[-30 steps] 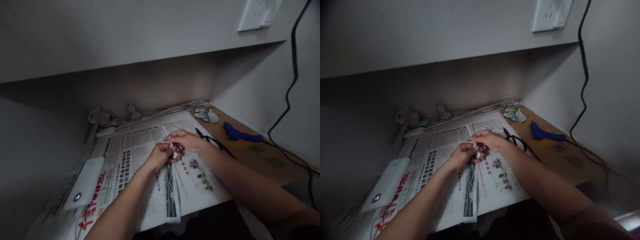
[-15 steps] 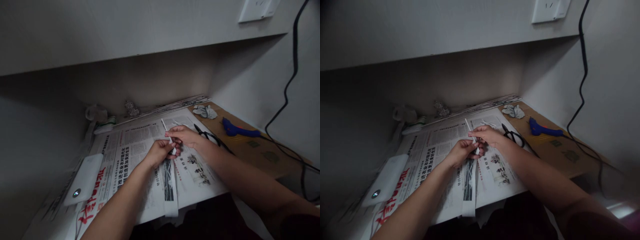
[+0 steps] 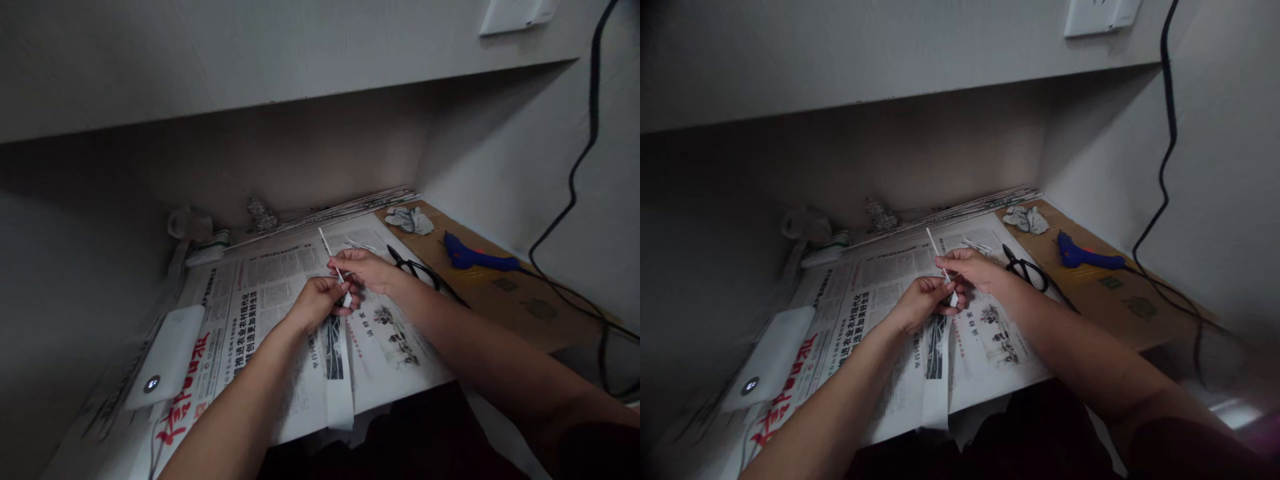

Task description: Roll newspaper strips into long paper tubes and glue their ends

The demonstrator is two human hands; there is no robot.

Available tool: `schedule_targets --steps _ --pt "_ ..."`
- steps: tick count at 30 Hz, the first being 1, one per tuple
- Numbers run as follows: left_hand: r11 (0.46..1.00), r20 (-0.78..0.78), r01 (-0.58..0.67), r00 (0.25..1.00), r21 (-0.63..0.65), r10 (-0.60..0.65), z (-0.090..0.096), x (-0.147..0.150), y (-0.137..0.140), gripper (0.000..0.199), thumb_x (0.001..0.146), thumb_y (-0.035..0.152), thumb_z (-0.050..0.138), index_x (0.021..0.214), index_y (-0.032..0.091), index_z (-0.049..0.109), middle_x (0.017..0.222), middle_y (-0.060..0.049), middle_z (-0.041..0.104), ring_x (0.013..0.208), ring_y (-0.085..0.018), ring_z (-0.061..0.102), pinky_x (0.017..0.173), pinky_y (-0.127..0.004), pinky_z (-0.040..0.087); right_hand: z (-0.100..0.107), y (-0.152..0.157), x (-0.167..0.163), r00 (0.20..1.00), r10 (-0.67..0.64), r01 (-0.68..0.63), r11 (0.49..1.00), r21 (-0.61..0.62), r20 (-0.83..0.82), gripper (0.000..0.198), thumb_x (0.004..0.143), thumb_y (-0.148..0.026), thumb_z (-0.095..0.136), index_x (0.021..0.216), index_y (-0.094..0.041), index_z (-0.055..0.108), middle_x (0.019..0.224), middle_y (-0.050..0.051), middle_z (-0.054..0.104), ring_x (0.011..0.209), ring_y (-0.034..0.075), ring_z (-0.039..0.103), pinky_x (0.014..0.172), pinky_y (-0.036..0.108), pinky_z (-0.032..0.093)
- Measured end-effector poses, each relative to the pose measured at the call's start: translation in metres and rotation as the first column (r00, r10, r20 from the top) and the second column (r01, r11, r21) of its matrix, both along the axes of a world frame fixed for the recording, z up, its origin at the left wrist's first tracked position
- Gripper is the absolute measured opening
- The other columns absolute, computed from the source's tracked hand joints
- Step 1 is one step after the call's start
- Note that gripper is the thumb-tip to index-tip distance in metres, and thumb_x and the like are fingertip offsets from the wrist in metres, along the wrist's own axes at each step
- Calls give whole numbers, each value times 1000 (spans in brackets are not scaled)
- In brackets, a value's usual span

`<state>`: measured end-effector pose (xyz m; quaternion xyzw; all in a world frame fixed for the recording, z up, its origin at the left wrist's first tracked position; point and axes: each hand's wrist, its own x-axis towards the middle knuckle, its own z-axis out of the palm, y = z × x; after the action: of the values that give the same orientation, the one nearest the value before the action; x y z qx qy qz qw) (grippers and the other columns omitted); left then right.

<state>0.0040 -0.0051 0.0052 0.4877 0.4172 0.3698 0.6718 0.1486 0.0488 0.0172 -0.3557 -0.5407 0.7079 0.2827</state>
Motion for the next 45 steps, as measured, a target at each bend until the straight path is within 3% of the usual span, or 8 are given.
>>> schedule_targets --steps 8,13,19,24,29,34,40,45 --pt "1000 -4 3 1000 -1 -3 -3 1 0 31 75 37 66 85 9 65 77 -11 67 68 -16 64 63 -29 53 1 -1 1 1000 -6 6 1000 -5 15 31 73 -44 68 81 -19 52 45 -6 52 29 9 45 27 21 40" --pt "1000 16 2 1000 14 -2 -3 0 0 33 74 39 67 86 8 65 79 -11 66 68 -15 64 62 -28 54 1 1 4 989 146 -146 989 -16 7 34 76 -44 64 93 -16 59 54 -2 58 35 11 52 35 24 47" --pt "1000 18 25 1000 8 -25 -2 0 0 35 74 41 66 85 7 64 78 -11 66 68 -16 64 62 -29 54 2 0 0 994 -104 104 995 8 15 28 71 -38 71 74 -16 54 46 -5 53 32 8 46 29 18 39" --pt "1000 9 11 1000 12 -12 -3 0 1 34 75 40 65 87 8 64 79 -11 66 68 -16 64 61 -29 54 2 0 3 994 111 -111 994 -8 17 34 74 -45 67 89 -15 58 51 -2 57 35 11 52 33 23 45" --pt "1000 -18 23 1000 6 -23 -4 1 1 31 77 36 64 86 7 65 78 -11 66 68 -16 64 61 -28 54 1 2 2 998 -68 68 998 2 15 29 72 -39 71 75 -18 52 50 -4 54 32 8 46 28 20 40" --pt "1000 -3 -17 1000 11 17 -4 0 1 31 76 37 65 86 9 65 76 -10 66 65 -15 64 60 -28 54 -1 4 3 998 65 -65 998 11 -10 26 76 -38 67 87 -15 60 60 0 60 40 9 51 35 21 45" --pt "999 -23 28 999 20 -27 -3 1 0 32 78 38 62 85 7 65 77 -11 66 67 -16 64 60 -27 53 -1 3 0 988 -152 153 988 29 -32 27 72 -36 71 73 -15 55 64 -1 60 42 5 49 35 16 40" --pt "1000 -10 6 1000 6 -6 -7 -1 2 29 79 36 61 87 9 65 78 -11 67 66 -15 64 60 -27 54 0 3 5 993 120 -120 993 -2 -21 30 78 -42 63 92 -16 58 68 1 63 41 9 53 36 22 46"
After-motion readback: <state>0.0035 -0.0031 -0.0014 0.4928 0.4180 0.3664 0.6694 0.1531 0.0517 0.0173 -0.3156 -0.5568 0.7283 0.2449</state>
